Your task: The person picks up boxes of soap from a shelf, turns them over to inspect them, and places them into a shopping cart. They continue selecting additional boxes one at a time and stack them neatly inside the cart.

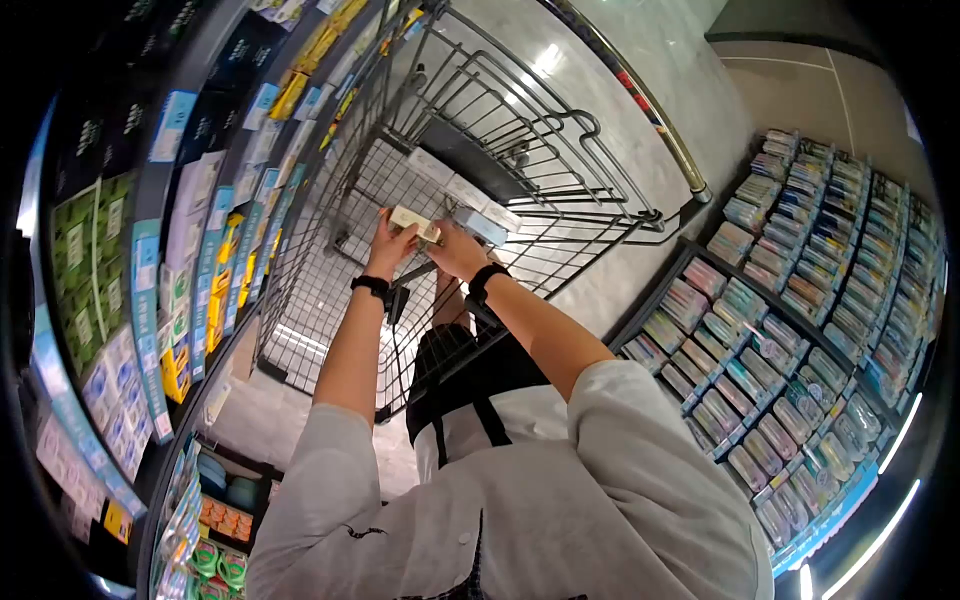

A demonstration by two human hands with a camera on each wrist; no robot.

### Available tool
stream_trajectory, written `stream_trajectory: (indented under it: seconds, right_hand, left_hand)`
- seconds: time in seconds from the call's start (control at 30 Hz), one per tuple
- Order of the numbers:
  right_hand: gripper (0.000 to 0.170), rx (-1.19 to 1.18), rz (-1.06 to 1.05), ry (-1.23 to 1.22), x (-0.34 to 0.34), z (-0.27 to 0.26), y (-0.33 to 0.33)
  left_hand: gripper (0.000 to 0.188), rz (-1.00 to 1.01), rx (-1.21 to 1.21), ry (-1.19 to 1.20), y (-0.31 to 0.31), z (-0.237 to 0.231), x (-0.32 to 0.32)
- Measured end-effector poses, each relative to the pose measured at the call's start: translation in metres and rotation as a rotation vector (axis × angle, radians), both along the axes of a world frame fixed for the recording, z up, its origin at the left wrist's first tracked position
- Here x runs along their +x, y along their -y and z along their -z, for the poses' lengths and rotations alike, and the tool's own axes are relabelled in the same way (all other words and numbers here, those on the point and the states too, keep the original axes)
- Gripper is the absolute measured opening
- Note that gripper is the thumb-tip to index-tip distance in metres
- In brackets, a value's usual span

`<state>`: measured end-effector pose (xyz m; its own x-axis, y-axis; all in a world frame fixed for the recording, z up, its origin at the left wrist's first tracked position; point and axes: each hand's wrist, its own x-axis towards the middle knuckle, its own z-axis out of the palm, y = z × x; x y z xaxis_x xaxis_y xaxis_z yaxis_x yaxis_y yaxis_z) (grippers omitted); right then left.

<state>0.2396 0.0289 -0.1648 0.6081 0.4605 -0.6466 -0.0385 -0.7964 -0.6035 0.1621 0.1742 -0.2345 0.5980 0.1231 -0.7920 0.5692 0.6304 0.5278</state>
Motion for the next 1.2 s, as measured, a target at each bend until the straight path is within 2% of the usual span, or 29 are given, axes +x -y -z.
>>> stream_trajectory:
  seconds: [0.03,0.1,0.13,0.23,0.27,0.3,0.37,0.4,0.47,0.5,0.57,0.63,0.7,0.77,0.83,0.87,0.97,1.03,1.13,1.17,1.2]
  right_hand:
    - [0.048,-0.014,-0.002,0.009,0.003,0.008,0.002]
    - [0.050,-0.083,-0.001,-0.084,0.006,0.019,0.012]
    - [0.051,-0.090,-0.055,-0.079,0.006,0.030,0.020]
    - [0.040,-0.109,0.009,-0.177,0.007,0.038,0.029]
    - [0.035,-0.090,-0.041,-0.154,0.009,0.041,0.029]
    - [0.033,-0.116,-0.029,-0.117,0.008,0.041,0.029]
    - [0.033,-0.064,-0.047,-0.155,0.012,0.046,0.036]
    - [0.032,-0.130,-0.067,-0.207,0.018,0.039,0.035]
    - [0.032,-0.107,-0.048,-0.228,0.020,0.035,0.041]
    - [0.031,-0.077,-0.029,-0.259,0.023,0.033,0.040]
    - [0.030,-0.053,-0.105,-0.182,0.028,0.017,0.031]
    - [0.033,0.062,-0.036,-0.170,0.033,0.013,0.025]
    - [0.031,0.235,0.034,-0.184,0.044,-0.022,-0.001]
    - [0.025,0.425,0.029,-0.250,0.060,-0.069,-0.032]
    - [0.022,0.610,0.070,-0.341,0.069,-0.123,-0.066]
    - [0.020,0.637,0.074,-0.369,0.074,-0.164,-0.084]
    - [0.019,0.777,-0.020,-0.302,0.081,-0.221,-0.116]
    - [0.021,0.837,-0.155,-0.242,0.086,-0.275,-0.136]
    - [0.018,0.964,-0.207,-0.173,0.086,-0.348,-0.166]
    - [0.019,1.007,-0.260,-0.066,0.089,-0.368,-0.179]
    - [0.020,1.050,-0.307,0.043,0.090,-0.380,-0.192]
  left_hand:
    - [0.062,-0.002,-0.014,0.009,0.004,0.016,0.009]
    - [0.066,0.048,0.194,-0.034,0.026,0.054,0.018]
    - [0.072,0.086,0.359,0.054,0.039,0.088,0.016]
    - [0.070,0.046,0.229,0.009,0.055,0.128,0.015]
    - [0.069,-0.138,0.014,-0.019,0.060,0.134,0.016]
    - [0.069,-0.150,0.009,-0.009,0.060,0.123,0.027]
    - [0.068,0.207,0.333,-0.123,0.057,0.088,0.047]
    - [0.074,0.324,0.507,-0.085,0.066,0.132,0.037]
    - [0.074,0.290,0.458,0.012,0.081,0.191,0.013]
    - [0.075,0.262,0.416,0.102,0.070,0.198,0.012]
    - [0.064,0.124,0.497,0.001,0.039,0.114,0.011]
    - [0.047,0.131,0.835,0.085,-0.006,0.037,0.004]
    - [0.033,-0.060,0.938,0.166,-0.050,-0.068,-0.001]
    - [0.025,0.081,1.187,0.069,-0.087,-0.156,-0.015]
    - [0.020,0.140,1.410,0.132,-0.113,-0.202,-0.034]
    - [0.018,0.134,1.424,0.130,-0.123,-0.227,-0.041]
    - [0.018,0.043,1.554,0.207,-0.139,-0.313,-0.055]
    - [0.020,-0.063,1.622,0.204,-0.141,-0.386,-0.059]
    - [0.023,-0.214,1.821,0.292,-0.150,-0.469,-0.055]
    - [0.025,-0.285,1.865,0.338,-0.153,-0.489,-0.044]
    - [0.027,-0.264,1.902,0.359,-0.156,-0.507,-0.028]
